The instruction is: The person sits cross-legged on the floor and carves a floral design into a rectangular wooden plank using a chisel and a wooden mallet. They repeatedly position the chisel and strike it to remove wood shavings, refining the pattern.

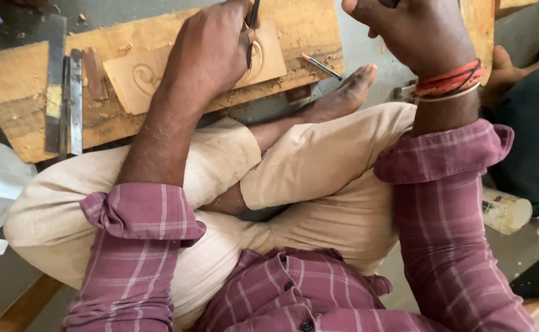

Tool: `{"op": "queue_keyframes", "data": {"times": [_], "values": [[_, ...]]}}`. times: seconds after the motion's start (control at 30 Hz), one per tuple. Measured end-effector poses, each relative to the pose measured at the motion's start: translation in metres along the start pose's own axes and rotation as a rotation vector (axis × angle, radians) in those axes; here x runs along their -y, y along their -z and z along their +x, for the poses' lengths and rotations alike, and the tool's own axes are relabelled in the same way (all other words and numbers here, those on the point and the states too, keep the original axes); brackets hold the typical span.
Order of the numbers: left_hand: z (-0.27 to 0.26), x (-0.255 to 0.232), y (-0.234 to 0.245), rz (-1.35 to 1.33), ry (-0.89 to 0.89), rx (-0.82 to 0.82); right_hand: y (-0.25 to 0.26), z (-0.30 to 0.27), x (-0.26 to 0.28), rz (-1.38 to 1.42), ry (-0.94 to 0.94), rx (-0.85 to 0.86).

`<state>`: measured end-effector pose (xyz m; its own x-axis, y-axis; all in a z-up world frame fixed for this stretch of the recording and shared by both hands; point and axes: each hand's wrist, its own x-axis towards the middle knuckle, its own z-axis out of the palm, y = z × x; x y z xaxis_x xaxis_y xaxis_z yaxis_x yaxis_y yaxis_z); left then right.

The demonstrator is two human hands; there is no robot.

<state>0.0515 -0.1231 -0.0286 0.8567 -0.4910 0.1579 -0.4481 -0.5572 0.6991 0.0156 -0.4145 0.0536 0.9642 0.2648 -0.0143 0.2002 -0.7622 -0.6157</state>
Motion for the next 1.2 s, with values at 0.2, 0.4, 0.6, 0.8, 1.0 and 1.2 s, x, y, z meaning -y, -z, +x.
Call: {"op": "queue_keyframes", "data": {"times": [0.2, 0.4, 0.6, 0.8, 1.0, 1.2], "values": [[0.006, 0.001, 0.004, -0.073, 0.027, 0.019, 0.008, 0.001, 0.006, 0.083, -0.082, 0.016], [0.002, 0.003, 0.004, -0.061, -0.004, -0.037, -0.002, -0.002, 0.005, 0.216, -0.125, -0.033], [-0.013, 0.007, 0.026, -0.544, 0.211, -0.305, -0.009, -0.007, 0.010, 0.236, -0.131, -0.114], [-0.062, -0.015, 0.000, -1.252, 0.652, -0.634, -0.016, -0.013, 0.003, 0.415, -0.117, -0.260], [-0.099, -0.028, -0.059, -1.433, 0.443, -0.861, -0.033, -0.036, 0.025, 0.641, -0.005, -0.185], [-0.113, -0.021, -0.092, -1.178, 0.424, -0.896, -0.096, -0.096, 0.108, 0.323, 0.226, -0.240]]}}
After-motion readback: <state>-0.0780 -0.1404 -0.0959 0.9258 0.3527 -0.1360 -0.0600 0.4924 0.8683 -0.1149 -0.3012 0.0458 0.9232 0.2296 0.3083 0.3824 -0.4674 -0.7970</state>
